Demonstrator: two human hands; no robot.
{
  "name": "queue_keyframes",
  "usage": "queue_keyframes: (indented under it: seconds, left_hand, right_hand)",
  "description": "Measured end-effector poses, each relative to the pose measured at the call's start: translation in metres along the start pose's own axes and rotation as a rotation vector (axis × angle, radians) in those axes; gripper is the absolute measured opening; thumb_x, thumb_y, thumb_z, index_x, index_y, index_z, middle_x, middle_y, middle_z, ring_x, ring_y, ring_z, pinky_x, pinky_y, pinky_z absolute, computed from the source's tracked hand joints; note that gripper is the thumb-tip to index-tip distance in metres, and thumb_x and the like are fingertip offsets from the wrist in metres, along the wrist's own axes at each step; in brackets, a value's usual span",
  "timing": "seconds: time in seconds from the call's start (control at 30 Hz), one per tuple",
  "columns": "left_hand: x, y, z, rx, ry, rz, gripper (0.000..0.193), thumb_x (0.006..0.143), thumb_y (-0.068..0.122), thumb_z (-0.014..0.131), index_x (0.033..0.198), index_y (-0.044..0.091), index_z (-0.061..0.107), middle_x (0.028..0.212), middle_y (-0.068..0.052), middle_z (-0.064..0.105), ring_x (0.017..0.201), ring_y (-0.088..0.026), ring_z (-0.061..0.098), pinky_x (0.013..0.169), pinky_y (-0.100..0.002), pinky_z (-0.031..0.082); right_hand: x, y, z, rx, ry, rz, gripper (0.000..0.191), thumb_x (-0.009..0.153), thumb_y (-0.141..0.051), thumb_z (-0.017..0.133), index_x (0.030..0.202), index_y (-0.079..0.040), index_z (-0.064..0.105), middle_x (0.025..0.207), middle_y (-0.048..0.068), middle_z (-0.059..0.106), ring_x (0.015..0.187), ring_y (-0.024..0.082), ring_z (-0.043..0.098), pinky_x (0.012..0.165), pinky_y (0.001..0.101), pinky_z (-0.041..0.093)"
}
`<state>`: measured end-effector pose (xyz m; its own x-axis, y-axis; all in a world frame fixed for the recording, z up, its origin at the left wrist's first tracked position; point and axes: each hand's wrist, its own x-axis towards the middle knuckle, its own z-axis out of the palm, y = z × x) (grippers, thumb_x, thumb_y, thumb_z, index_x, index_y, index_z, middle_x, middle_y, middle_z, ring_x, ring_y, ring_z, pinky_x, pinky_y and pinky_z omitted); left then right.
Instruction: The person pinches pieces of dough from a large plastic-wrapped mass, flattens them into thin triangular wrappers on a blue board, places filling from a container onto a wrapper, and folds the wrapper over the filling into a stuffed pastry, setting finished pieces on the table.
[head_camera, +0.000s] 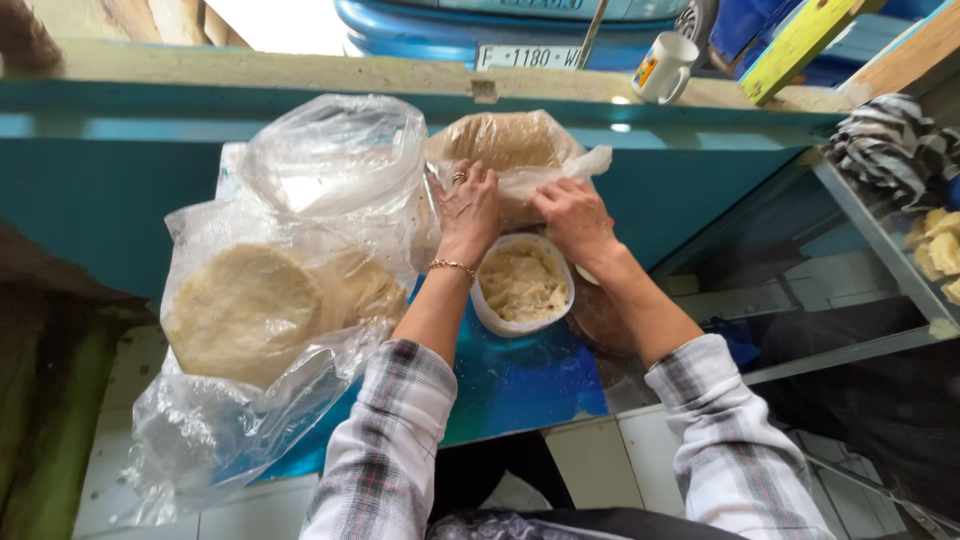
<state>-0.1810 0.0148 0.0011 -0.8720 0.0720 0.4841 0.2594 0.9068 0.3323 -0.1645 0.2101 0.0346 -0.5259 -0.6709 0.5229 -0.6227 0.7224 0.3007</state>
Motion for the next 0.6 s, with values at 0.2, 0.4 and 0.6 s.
queue_keyframes:
  seconds: [0.2, 0.4, 0.6]
  left_hand:
    - [-0.023, -0.002, -0.001, 0.142, 0.203, 0.108, 0.021, 0.084, 0.012, 0.062, 0.102, 0.012, 0.073, 0.129, -0.01, 0.065, 0.132, -0.029, 0.056, 0.117, -0.065, 0.018]
    - [-0.042, 0.0, -0.015, 0.047, -0.047, 0.103, 0.015, 0.094, 0.017, 0.062, 0.105, 0.013, 0.071, 0.114, -0.005, 0.067, 0.12, -0.025, 0.063, 0.121, -0.069, 0.019]
    - [-0.016, -0.014, -0.022, -0.331, 0.093, -0.145, 0.033, 0.088, 0.03, 0.068, 0.117, 0.015, 0.068, 0.122, -0.007, 0.067, 0.12, -0.032, 0.062, 0.102, -0.064, 0.037]
  right_hand:
    - [0.006, 0.008, -0.013, 0.219, 0.026, 0.312, 0.026, 0.098, -0.029, 0.071, 0.122, -0.018, 0.074, 0.117, 0.006, 0.071, 0.112, 0.027, 0.063, 0.093, 0.0389, 0.052]
    - [0.05, 0.023, -0.034, -0.137, -0.286, 0.236, 0.044, 0.098, -0.063, 0.06, 0.116, -0.027, 0.077, 0.123, 0.0, 0.072, 0.126, 0.025, 0.056, 0.116, 0.051, 0.029]
    - [0.052, 0.045, -0.037, 0.042, -0.658, 0.209, 0.068, 0.072, -0.075, 0.071, 0.122, -0.028, 0.074, 0.124, 0.007, 0.066, 0.124, 0.03, 0.056, 0.104, 0.0478, 0.039]
